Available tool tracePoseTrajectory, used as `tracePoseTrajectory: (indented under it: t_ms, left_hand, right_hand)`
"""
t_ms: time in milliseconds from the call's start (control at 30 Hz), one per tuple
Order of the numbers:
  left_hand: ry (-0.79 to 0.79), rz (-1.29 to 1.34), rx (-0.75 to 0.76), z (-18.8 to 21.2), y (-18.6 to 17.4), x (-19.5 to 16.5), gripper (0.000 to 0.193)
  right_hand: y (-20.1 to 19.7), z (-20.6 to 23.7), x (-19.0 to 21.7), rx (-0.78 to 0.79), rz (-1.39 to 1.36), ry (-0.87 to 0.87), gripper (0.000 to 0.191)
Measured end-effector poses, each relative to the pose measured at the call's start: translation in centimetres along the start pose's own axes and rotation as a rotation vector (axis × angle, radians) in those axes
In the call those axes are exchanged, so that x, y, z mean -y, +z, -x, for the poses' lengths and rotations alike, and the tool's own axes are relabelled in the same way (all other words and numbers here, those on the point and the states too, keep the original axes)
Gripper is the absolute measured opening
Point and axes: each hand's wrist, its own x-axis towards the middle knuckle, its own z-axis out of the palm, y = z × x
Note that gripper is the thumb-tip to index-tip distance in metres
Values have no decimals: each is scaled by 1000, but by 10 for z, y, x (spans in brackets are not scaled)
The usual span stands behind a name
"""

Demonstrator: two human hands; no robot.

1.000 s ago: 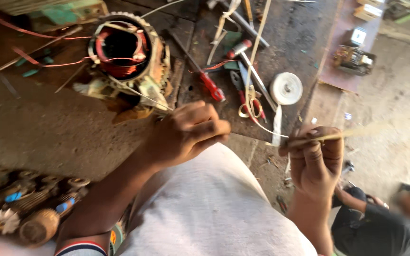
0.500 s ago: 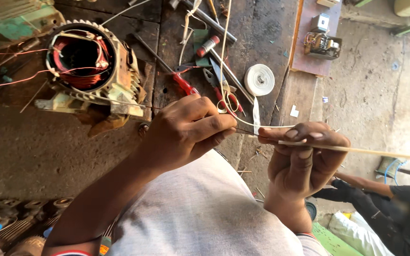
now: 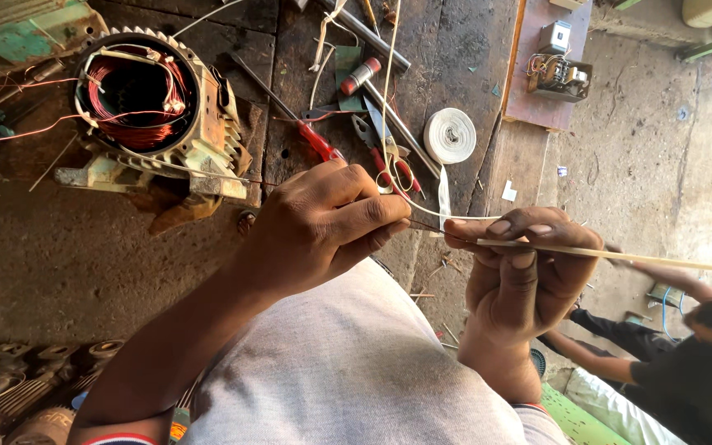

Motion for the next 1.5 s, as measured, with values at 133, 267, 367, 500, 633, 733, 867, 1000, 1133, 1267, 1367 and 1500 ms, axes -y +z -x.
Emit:
tracePoseTrajectory:
  t_ms: [133,267,367,500,633,733,867,1000,1133,1267,1367,1500]
  left_hand:
    - [12,0,-3,2,2,1,16]
    - [10,-24,3,3,2,1,16]
    - [2,-24,1,2,2,1,17]
    - [43,35,-30,2,2,0,40]
    - [40,-79,-5,18,-14,7,63]
    - [-22,-320,70,46,-45,26,63]
    - [-180,-406,46,97,-89,62,55]
    - [-232,-508,-22,135,-102,97,44]
    - [-172,-555,-120,147,-100,123,23]
    - [-186,-435,-158,149,-113,133,14]
    - [-160,-377,-172,149,-129,134,16]
    - [-134,-284,-170,148,-144,136,19]
  right_hand:
    - [0,2,0,10,20,-17,19]
    - [-1,3,-3,42,83,-45,14]
    - [0,2,-8,111,139,-30,13]
    - [8,2,-18,279,374,35,12]
    - [22,2,-44,355,456,134,15]
    - [30,1,-65,353,384,228,18]
    - [41,1,-97,329,268,346,18]
    - [57,7,-122,337,271,384,19]
    - [79,13,-140,399,244,376,18]
    - [103,19,-149,330,251,408,11]
    - [115,22,-152,303,281,426,8]
    - [137,31,-160,272,317,508,11]
